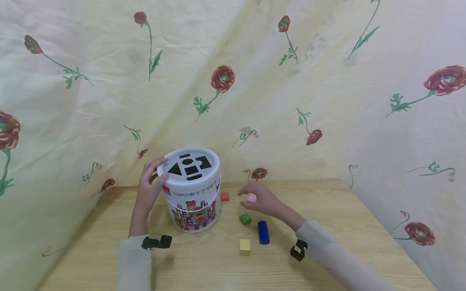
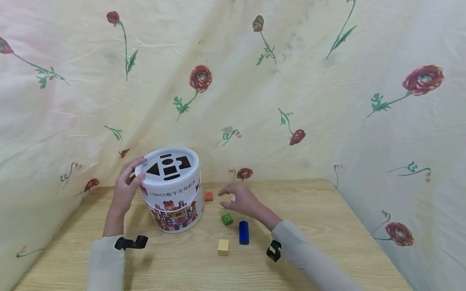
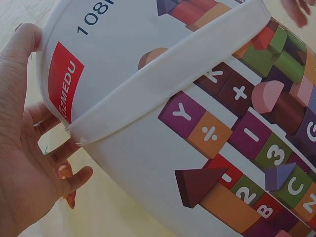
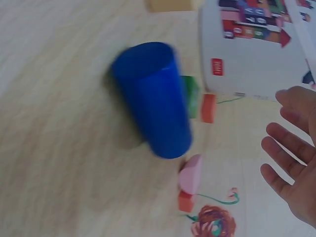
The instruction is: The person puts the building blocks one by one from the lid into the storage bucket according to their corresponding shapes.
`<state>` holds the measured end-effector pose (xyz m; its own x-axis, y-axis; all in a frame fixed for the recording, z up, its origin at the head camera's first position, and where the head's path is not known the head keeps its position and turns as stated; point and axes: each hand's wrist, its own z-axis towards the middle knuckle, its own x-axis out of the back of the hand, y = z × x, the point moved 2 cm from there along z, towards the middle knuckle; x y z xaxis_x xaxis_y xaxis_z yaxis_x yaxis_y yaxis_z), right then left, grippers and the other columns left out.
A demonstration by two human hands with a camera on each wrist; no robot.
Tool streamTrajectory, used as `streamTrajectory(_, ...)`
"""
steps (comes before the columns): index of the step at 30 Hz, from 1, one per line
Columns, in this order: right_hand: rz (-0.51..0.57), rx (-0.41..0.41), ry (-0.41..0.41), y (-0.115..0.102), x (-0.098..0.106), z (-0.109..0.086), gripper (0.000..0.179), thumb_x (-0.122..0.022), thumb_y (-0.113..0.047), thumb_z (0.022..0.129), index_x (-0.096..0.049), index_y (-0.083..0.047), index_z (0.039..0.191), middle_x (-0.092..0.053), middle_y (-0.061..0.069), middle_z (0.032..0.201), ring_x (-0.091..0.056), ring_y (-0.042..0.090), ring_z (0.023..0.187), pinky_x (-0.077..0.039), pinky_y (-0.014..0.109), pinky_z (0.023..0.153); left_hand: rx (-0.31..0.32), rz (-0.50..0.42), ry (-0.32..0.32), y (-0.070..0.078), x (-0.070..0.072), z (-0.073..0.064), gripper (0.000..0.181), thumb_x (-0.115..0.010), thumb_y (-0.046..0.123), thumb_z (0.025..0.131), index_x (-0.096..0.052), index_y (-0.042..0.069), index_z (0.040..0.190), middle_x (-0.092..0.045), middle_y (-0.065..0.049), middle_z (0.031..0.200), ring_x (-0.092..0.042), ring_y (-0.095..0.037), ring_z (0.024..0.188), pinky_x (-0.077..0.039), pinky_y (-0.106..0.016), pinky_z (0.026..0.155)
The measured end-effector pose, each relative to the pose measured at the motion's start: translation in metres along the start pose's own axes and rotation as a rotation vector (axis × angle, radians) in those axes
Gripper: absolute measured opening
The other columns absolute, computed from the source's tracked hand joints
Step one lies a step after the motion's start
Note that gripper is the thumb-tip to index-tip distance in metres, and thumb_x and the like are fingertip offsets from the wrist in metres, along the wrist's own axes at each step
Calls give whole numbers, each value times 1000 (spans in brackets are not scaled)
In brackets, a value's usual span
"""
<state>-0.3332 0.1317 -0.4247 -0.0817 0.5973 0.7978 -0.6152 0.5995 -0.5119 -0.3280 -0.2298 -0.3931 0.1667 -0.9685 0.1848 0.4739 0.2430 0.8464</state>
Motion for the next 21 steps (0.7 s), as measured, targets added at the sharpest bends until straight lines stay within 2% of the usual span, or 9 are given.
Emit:
streamTrajectory(6, -44, -12, -114, 8, -9, -11, 27, -74, -14, 90, -73, -6, 116, -73, 7, 118, -65, 30, 112, -53, 51, 97, -8, 1, 2, -1, 0, 0, 48, -59, 17, 98, -54, 14, 146, -39, -4, 156, -34, -21, 141, -29, -60, 118)
streamTrajectory(11, -110, 8, -176, 15, -16, -18, 27, -75, -12, 88, -74, -6, 115, -73, 7, 117, -66, 28, 113, -54, 49, 98, -12, 0, 2, -3, 0, 1, 48, -60, 21, 99, -55, 15, 146, -39, -3, 157, -34, -20, 142, -29, -59, 118)
streamTrajectory(21, -201, 113, -198, 21, -26, -21, 25, -81, -13, 84, -77, -6, 107, -75, 6, 105, -69, 24, 101, -56, 42, 91, -1, -3, 4, -3, 0, 1, 48, -59, 18, 99, -55, 16, 146, -39, -2, 157, -34, -19, 142, -30, -58, 119)
